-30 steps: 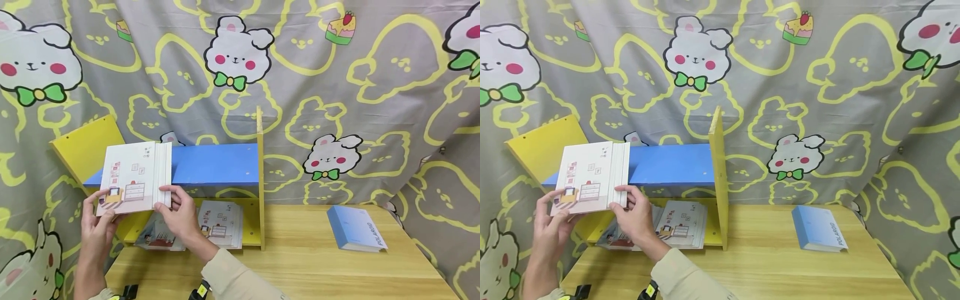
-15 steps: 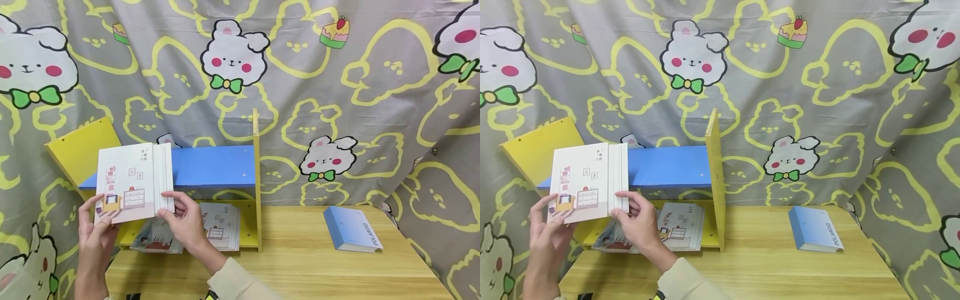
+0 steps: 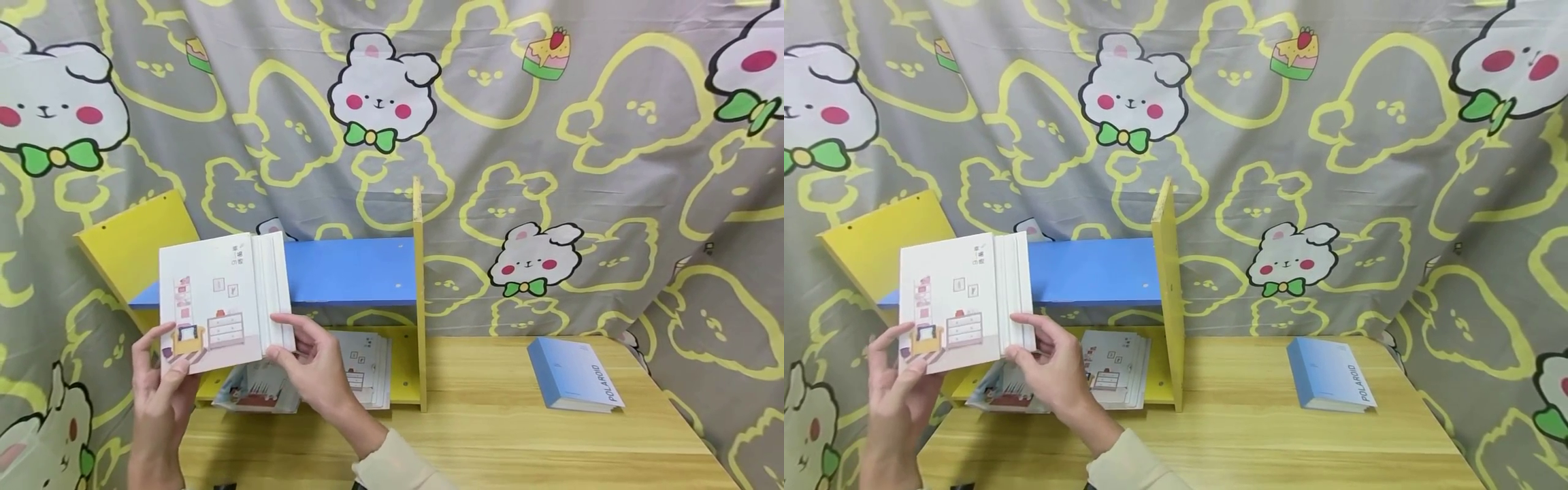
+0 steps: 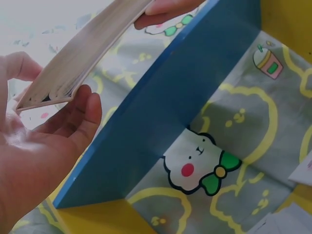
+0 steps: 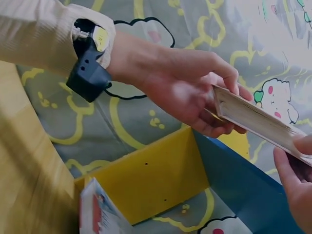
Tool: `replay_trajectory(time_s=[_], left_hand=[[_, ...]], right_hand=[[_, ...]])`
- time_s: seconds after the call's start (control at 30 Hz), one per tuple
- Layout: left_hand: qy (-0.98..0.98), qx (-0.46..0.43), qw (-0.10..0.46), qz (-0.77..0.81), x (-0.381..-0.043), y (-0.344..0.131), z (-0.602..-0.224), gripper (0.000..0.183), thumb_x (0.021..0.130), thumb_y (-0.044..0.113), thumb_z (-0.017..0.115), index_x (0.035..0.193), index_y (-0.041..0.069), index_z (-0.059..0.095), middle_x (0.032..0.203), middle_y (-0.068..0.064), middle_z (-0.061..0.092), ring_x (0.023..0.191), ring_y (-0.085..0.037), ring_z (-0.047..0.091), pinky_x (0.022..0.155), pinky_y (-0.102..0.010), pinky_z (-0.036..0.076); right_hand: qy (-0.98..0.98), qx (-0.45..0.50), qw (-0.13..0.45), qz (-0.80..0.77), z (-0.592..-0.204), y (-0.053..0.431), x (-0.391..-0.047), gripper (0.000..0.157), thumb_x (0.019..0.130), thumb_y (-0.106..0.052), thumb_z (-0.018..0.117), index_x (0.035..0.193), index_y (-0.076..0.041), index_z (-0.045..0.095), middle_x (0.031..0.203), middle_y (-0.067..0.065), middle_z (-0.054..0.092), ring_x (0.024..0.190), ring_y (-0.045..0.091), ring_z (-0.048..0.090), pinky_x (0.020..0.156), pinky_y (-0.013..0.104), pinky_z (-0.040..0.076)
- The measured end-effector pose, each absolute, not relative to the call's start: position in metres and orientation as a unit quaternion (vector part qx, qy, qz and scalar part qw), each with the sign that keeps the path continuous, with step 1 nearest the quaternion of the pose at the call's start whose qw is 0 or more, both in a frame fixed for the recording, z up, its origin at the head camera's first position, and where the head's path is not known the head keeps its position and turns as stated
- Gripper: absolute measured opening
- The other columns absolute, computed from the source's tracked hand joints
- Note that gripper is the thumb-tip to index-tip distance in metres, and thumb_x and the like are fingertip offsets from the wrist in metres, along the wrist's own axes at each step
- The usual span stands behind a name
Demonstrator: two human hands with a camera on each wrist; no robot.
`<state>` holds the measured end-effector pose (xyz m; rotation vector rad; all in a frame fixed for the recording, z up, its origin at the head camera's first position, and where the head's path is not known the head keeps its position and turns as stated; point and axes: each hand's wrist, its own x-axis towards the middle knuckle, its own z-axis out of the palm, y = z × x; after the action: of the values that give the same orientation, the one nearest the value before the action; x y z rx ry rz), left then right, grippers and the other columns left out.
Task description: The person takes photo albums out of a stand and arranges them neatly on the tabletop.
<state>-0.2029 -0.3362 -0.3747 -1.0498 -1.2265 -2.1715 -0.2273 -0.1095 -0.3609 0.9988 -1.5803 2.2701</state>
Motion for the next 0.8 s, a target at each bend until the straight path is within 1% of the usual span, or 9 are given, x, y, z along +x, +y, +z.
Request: replay_trajectory(time_s=[0.1,0.2,0.37,0.57,0.7,0.8], left_hand=[[-0.439,-0.38,0.218,-0.785,-0.202,-0.333,-0.377,0.059,0.097,-0.021,0.016,0.154,-0.006,0.016,0.154,-0.027,0.032,0.129,-0.031,0.056,0.104,-0.035,0.052],[-0.443,-0.375,0.222,-0.784,-0.202,-0.33,-0.378,0.059,0.097,-0.022,0.018,0.154,-0.006,0.016,0.153,-0.027,0.031,0.129,-0.031,0.056,0.104,-0.035,0.052],[-0.461,-0.358,0.233,-0.778,-0.199,-0.327,-0.38,0.059,0.098,-0.023,0.022,0.154,-0.007,0.017,0.15,-0.026,0.034,0.126,-0.029,0.057,0.103,-0.034,0.052],[-0.454,-0.338,0.248,-0.786,-0.197,-0.319,-0.381,0.059,0.096,-0.025,0.024,0.153,-0.008,0.022,0.147,-0.027,0.041,0.122,-0.029,0.06,0.104,-0.036,0.051],[-0.437,-0.35,0.245,-0.791,-0.196,-0.315,-0.381,0.06,0.095,-0.026,0.023,0.152,-0.009,0.021,0.147,-0.028,0.044,0.124,-0.032,0.06,0.105,-0.038,0.051],[-0.433,-0.362,0.241,-0.79,-0.196,-0.311,-0.381,0.059,0.096,-0.026,0.023,0.152,-0.009,0.021,0.147,-0.029,0.043,0.124,-0.032,0.059,0.105,-0.038,0.051]], right_hand=[[-0.538,0.352,0.093,0.761,-0.36,-0.105,-0.228,0.046,0.094,0.005,0.068,0.137,-0.01,0.062,0.13,0.01,0.067,0.115,0.017,0.067,0.088,0.031,0.06],[-0.549,0.35,0.081,0.755,-0.359,-0.1,-0.228,0.047,0.095,0.004,0.068,0.138,-0.012,0.062,0.132,0.009,0.066,0.116,0.016,0.066,0.088,0.029,0.06],[-0.562,0.337,0.071,0.753,-0.358,-0.093,-0.227,0.043,0.096,0.0,0.069,0.137,-0.013,0.063,0.133,0.012,0.066,0.116,0.017,0.066,0.088,0.029,0.059],[-0.565,0.345,0.085,0.744,-0.358,-0.087,-0.225,0.041,0.098,-0.001,0.067,0.137,-0.013,0.063,0.132,0.01,0.067,0.114,0.017,0.067,0.086,0.029,0.06],[-0.561,0.362,0.108,0.737,-0.359,-0.084,-0.225,0.04,0.098,-0.001,0.066,0.137,-0.01,0.063,0.131,0.011,0.067,0.114,0.018,0.067,0.085,0.029,0.061],[-0.556,0.367,0.113,0.737,-0.359,-0.081,-0.224,0.04,0.098,-0.001,0.066,0.137,-0.009,0.062,0.132,0.011,0.067,0.115,0.019,0.067,0.085,0.03,0.061]])
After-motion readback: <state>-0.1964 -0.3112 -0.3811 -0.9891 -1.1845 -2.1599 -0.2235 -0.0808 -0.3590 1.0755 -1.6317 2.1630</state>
